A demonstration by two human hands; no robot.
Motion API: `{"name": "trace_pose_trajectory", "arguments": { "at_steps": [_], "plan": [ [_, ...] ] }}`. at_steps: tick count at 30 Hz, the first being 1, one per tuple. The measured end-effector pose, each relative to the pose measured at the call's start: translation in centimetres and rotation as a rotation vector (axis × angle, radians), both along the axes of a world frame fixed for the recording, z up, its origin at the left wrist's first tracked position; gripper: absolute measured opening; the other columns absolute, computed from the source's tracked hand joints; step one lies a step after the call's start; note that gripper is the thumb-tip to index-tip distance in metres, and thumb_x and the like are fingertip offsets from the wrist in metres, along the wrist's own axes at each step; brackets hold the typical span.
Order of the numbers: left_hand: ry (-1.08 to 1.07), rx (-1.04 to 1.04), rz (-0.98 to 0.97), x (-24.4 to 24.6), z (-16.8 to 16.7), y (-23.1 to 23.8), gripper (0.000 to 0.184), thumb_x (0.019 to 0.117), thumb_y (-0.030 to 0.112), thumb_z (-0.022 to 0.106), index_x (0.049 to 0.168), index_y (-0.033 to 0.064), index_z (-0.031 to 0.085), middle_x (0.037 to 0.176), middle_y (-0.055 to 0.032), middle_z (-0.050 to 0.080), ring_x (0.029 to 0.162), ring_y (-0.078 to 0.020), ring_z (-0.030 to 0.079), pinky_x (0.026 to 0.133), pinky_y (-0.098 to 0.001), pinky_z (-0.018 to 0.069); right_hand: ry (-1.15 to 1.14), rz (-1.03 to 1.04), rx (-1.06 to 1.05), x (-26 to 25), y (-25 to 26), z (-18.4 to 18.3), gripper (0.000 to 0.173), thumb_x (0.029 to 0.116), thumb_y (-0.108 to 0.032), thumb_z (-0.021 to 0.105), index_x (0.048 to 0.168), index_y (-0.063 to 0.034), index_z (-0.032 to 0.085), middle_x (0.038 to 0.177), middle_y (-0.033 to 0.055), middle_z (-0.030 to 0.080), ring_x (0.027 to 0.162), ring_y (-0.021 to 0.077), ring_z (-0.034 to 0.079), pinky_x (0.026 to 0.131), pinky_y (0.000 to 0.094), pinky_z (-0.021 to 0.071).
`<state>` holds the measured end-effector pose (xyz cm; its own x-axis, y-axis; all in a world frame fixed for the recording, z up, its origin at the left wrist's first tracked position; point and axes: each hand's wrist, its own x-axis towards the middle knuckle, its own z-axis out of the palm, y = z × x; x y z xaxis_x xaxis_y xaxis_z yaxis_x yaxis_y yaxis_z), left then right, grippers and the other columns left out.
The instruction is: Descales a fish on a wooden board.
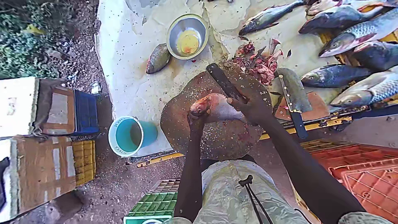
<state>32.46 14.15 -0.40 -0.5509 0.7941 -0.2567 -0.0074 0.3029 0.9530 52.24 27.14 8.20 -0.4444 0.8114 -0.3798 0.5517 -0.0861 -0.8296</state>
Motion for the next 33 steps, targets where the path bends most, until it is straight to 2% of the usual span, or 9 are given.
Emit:
{"name": "trace_pose_trajectory", "arguments": {
  "at_steps": [2, 6, 9, 12, 16, 20, 26, 31, 33],
  "plan": [
    [0.018, -0.05, 0.017, 0.9, -0.2, -1.6, 0.066, 0.0844, 0.023, 0.084, 0.142, 0.0095, 0.054, 0.134, -0.0111, 0.064, 0.122, -0.0197, 0.061, 0.104, -0.0417, 0.0518, -0.16, 0.116, -0.076, 1.3, -2.7, 0.5, 0.071, 0.0932, -0.062, 0.066, 0.156, -0.0349, 0.046, 0.128, 0.0108, 0.069, 0.105, 0.0289, 0.069, 0.087, 0.0598, 0.0546],
    [0.128, 0.028, -0.094, -1.0, 2.8, 3.2, 0.061, 0.0746, 0.016, 0.087, 0.128, 0.0004, 0.063, 0.115, -0.0104, 0.072, 0.107, -0.0117, 0.068, 0.098, -0.0309, 0.0551, 0.107, -0.202, -0.204, -4.6, 2.6, -4.0, 0.049, 0.0987, -0.063, 0.057, 0.134, -0.0288, 0.064, 0.068, 0.006, 0.052, 0.045, 0.0148, 0.041, 0.042, 0.0327, 0.0382],
    [0.162, -0.013, -0.095, -1.3, 2.7, 2.5, 0.059, 0.0774, 0.015, 0.086, 0.128, -0.0011, 0.062, 0.115, -0.0136, 0.071, 0.106, -0.0154, 0.067, 0.098, -0.0348, 0.0538, 0.043, -0.207, -0.227, -1.5, 1.2, -2.6, 0.054, 0.1007, -0.06, 0.056, 0.144, -0.0286, 0.057, 0.071, 0.0064, 0.054, 0.049, 0.015, 0.045, 0.046, 0.0337, 0.0421],
    [0.15, -0.052, -0.1, -1.4, 2.3, 3.2, 0.061, 0.0802, 0.015, 0.084, 0.134, 0.0017, 0.06, 0.121, -0.0157, 0.069, 0.113, -0.0192, 0.066, 0.102, -0.0386, 0.0517, -0.066, -0.019, -0.181, 0.8, -0.9, -0.8, 0.059, 0.1007, -0.052, 0.061, 0.154, -0.0296, 0.048, 0.108, 0.0095, 0.071, 0.081, 0.0189, 0.065, 0.076, 0.043, 0.0548],
    [0.256, 0.039, -0.35, -1.7, 3.3, 3.2, 0.06, 0.0798, 0.009, 0.084, 0.135, 0.0126, 0.063, 0.124, -0.0066, 0.071, 0.113, -0.0153, 0.068, 0.102, -0.0399, 0.0545, 0.0, -0.236, -0.144, -4.3, 2.3, -3.9, 0.057, 0.0965, -0.068, 0.056, 0.134, -0.0243, 0.062, 0.07, 0.008, 0.052, 0.048, 0.0189, 0.044, 0.044, 0.0386, 0.0405],
    [0.238, -0.042, -0.225, -1.8, 2.2, 4.1, 0.059, 0.0811, 0.014, 0.084, 0.135, 0.0051, 0.061, 0.122, -0.014, 0.07, 0.114, -0.0205, 0.067, 0.104, -0.0417, 0.0524, -0.334, 0.103, 0.013, -2.2, 0.5, 2.1, 0.074, 0.0968, -0.067, 0.056, 0.159, -0.0296, 0.04, 0.122, 0.0188, 0.069, 0.107, 0.0383, 0.067, 0.091, 0.0656, 0.051],
    [0.349, -0.001, -0.383, -2.7, 2.6, 4.9, 0.06, 0.0809, 0.014, 0.082, 0.136, 0.0085, 0.061, 0.122, -0.0135, 0.071, 0.113, -0.0229, 0.068, 0.103, -0.0478, 0.0524, -0.387, 0.114, 0.076, -6.7, 0.9, 3.0, 0.07, 0.0976, -0.068, 0.053, 0.154, -0.0276, 0.044, 0.109, 0.0214, 0.07, 0.096, 0.0437, 0.068, 0.074, 0.068, 0.0524],
    [0.297, -0.129, -0.332, -2.6, 1.0, 4.2, 0.065, 0.0819, 0.022, 0.083, 0.138, 0.0032, 0.058, 0.128, -0.0182, 0.067, 0.122, -0.026, 0.063, 0.11, -0.0449, 0.0471, -0.587, 0.275, -0.014, -4.7, -0.6, 5.1, 0.075, 0.0982, -0.067, 0.053, 0.159, -0.0254, 0.038, 0.125, 0.0201, 0.067, 0.115, 0.0414, 0.064, 0.093, 0.0667, 0.0491],
    [0.299, -0.124, -0.361, -1.7, 0.9, 2.6, 0.061, 0.0794, 0.022, 0.084, 0.134, 0.0051, 0.061, 0.12, -0.0152, 0.07, 0.113, -0.0228, 0.067, 0.103, -0.0438, 0.0521, -0.466, 0.184, -0.047, -6.2, -0.5, 2.1, 0.068, 0.0985, -0.064, 0.055, 0.152, -0.024, 0.047, 0.12, 0.0222, 0.068, 0.107, 0.0435, 0.066, 0.084, 0.0694, 0.0502]
  ]
}}
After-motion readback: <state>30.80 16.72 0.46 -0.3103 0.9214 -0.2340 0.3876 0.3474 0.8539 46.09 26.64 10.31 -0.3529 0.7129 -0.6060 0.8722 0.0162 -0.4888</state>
